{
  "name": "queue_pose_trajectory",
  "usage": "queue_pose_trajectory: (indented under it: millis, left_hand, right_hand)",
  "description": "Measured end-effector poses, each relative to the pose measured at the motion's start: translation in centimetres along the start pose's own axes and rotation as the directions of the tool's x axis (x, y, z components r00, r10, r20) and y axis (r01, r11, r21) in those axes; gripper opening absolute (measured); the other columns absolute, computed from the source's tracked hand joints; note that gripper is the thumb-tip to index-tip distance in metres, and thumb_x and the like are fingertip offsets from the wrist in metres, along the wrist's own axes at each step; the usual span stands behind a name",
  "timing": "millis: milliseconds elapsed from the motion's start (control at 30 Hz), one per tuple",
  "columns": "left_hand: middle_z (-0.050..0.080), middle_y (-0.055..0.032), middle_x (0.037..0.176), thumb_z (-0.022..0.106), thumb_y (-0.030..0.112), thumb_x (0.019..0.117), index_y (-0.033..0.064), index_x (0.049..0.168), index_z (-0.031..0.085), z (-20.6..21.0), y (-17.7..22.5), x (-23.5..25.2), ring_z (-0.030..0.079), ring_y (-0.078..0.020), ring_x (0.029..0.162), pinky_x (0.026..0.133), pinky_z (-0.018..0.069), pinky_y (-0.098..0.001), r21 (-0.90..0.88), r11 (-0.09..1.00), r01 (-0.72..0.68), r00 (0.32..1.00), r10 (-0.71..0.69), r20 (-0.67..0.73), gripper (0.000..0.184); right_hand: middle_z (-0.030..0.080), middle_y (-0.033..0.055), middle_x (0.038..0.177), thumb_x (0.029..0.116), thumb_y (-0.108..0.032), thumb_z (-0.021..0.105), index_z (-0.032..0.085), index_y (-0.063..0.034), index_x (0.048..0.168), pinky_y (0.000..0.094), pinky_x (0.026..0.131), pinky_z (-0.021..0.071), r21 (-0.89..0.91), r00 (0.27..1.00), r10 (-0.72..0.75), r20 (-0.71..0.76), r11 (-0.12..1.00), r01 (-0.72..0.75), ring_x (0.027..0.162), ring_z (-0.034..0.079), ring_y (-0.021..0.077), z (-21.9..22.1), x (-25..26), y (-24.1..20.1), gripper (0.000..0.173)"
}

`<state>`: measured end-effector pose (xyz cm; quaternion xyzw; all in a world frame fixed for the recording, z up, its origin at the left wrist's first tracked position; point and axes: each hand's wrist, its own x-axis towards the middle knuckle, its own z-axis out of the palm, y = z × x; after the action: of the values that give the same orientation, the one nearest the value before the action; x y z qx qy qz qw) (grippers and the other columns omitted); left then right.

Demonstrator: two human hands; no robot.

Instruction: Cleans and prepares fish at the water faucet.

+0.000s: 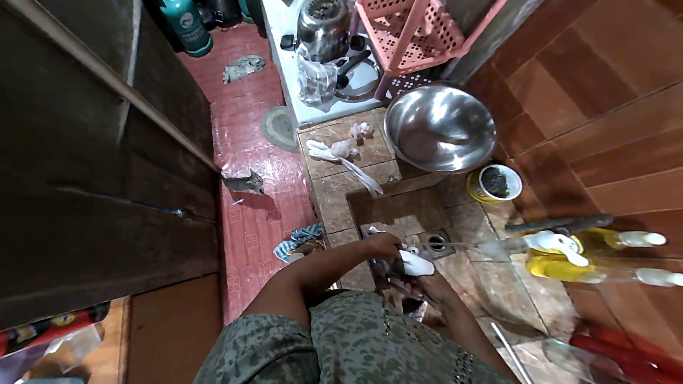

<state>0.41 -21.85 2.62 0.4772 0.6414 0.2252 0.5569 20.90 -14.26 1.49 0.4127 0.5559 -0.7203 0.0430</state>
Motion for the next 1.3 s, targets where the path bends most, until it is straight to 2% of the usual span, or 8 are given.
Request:
queue_pose_trajectory:
  millis: [267, 400, 533, 767, 867, 967, 1100, 1300]
  left_hand:
    - [0.068, -0.0236, 0.118, 0.064, 0.015, 0.0976, -0.0027, 0.119, 0.068, -0.5, 0.6, 0.4, 0.065, -0.0375, 0.109, 0.093, 0.051, -0.0592, 0.073, 0.997, -0.001, 0.999, -0.002, 0.044, 0.028]
    - [0.068, -0.0252, 0.12, 0.064, 0.016, 0.0987, -0.0041, 0.117, 0.07, -1.1, 1.5, 0.4, 0.062, -0.0408, 0.118, 0.101, 0.0463, -0.0626, 0.183, 0.983, -0.023, 0.998, 0.011, 0.062, 0.028]
    - [0.068, -0.0235, 0.121, 0.063, 0.016, 0.0992, -0.0027, 0.117, 0.07, -1.4, 1.9, 0.7, 0.062, -0.0394, 0.119, 0.103, 0.0462, -0.061, 0.22, 0.975, -0.036, 0.998, 0.024, 0.056, 0.027]
    - [0.069, -0.0226, 0.117, 0.06, 0.02, 0.0997, -0.0018, 0.115, 0.071, -1.3, 3.2, 2.1, 0.064, -0.0387, 0.114, 0.098, 0.0487, -0.0632, 0.201, 0.98, -0.003, 0.999, -0.006, 0.045, 0.029]
    - [0.069, -0.0237, 0.119, 0.057, 0.025, 0.1029, -0.0018, 0.118, 0.07, -1.8, 4.9, 3.4, 0.064, -0.0392, 0.115, 0.099, 0.0482, -0.063, 0.248, 0.968, -0.033, 0.994, 0.006, 0.107, 0.033]
    - [0.066, -0.0252, 0.125, 0.057, 0.027, 0.104, -0.0014, 0.126, 0.068, -2.9, 7.8, 4.5, 0.062, -0.0404, 0.121, 0.103, 0.0461, -0.0628, 0.305, 0.951, -0.055, 0.975, -0.014, 0.221, 0.037]
    - [0.067, -0.0242, 0.116, 0.058, 0.029, 0.1031, -0.0036, 0.123, 0.066, -4.2, 10.6, 5.2, 0.066, -0.0355, 0.105, 0.092, 0.0511, -0.0565, 0.305, 0.949, -0.085, 0.922, -0.041, 0.384, 0.039]
    - [0.069, -0.0217, 0.104, 0.06, 0.024, 0.1022, -0.0052, 0.113, 0.068, -5.8, 9.4, 9.2, 0.067, -0.0321, 0.091, 0.084, 0.0536, -0.0537, 0.468, 0.848, -0.247, 0.822, -0.072, 0.564, 0.032]
  right_hand:
    - [0.065, 0.0062, 0.067, 0.1017, -0.015, 0.051, 0.061, -0.0052, 0.105, 0.0264, 0.041, 0.0475, 0.153, 0.988, 0.041, -0.15, 0.988, -0.018, 0.046, 0.056, 0.0118, 0.7, -0.2, 0.0, 0.014]
    - [0.058, 0.0037, 0.058, 0.1035, -0.017, 0.05, 0.06, -0.0068, 0.097, 0.0254, 0.037, 0.0438, 0.206, 0.973, 0.078, -0.216, 0.978, -0.033, 0.041, 0.051, 0.0109, 1.7, -0.3, -0.5, 0.015]
    - [0.053, 0.0017, 0.053, 0.1021, -0.015, 0.052, 0.058, -0.0083, 0.09, 0.025, 0.036, 0.0434, 0.241, 0.956, 0.069, -0.287, 0.97, 0.003, 0.038, 0.048, 0.0098, 2.2, 0.3, -0.3, 0.015]
    - [0.053, 0.0004, 0.058, 0.1018, -0.02, 0.055, 0.06, -0.0087, 0.1, 0.0246, 0.037, 0.0422, 0.062, 0.943, -0.039, -0.33, 0.996, 0.063, 0.04, 0.047, 0.0087, 0.4, 0.2, -0.9, 0.013]
    - [0.055, 0.0012, 0.063, 0.1036, -0.019, 0.053, 0.059, -0.0069, 0.105, 0.0258, 0.04, 0.0429, 0.072, 0.91, -0.042, -0.413, 0.994, 0.078, 0.044, 0.048, 0.0094, 0.0, -0.4, -1.4, 0.014]
    - [0.053, -0.0006, 0.059, 0.1033, -0.015, 0.052, 0.059, -0.0075, 0.096, 0.0232, 0.039, 0.0414, 0.161, 0.866, -0.044, -0.498, 0.977, 0.142, 0.042, 0.046, 0.0074, -0.2, -0.8, -1.9, 0.012]
    - [0.049, -0.0028, 0.056, 0.1032, -0.015, 0.052, 0.057, -0.0087, 0.089, 0.0231, 0.039, 0.0376, 0.227, 0.794, -0.003, -0.608, 0.958, 0.177, 0.041, 0.042, 0.0065, -0.1, -0.6, -1.4, 0.016]
    - [0.05, -0.0001, 0.063, 0.104, -0.015, 0.054, 0.057, -0.0052, 0.108, 0.0244, 0.041, 0.0395, 0.361, 0.69, 0.161, -0.705, 0.92, 0.155, 0.045, 0.044, 0.0077, 2.1, 1.7, -0.7, 0.01]
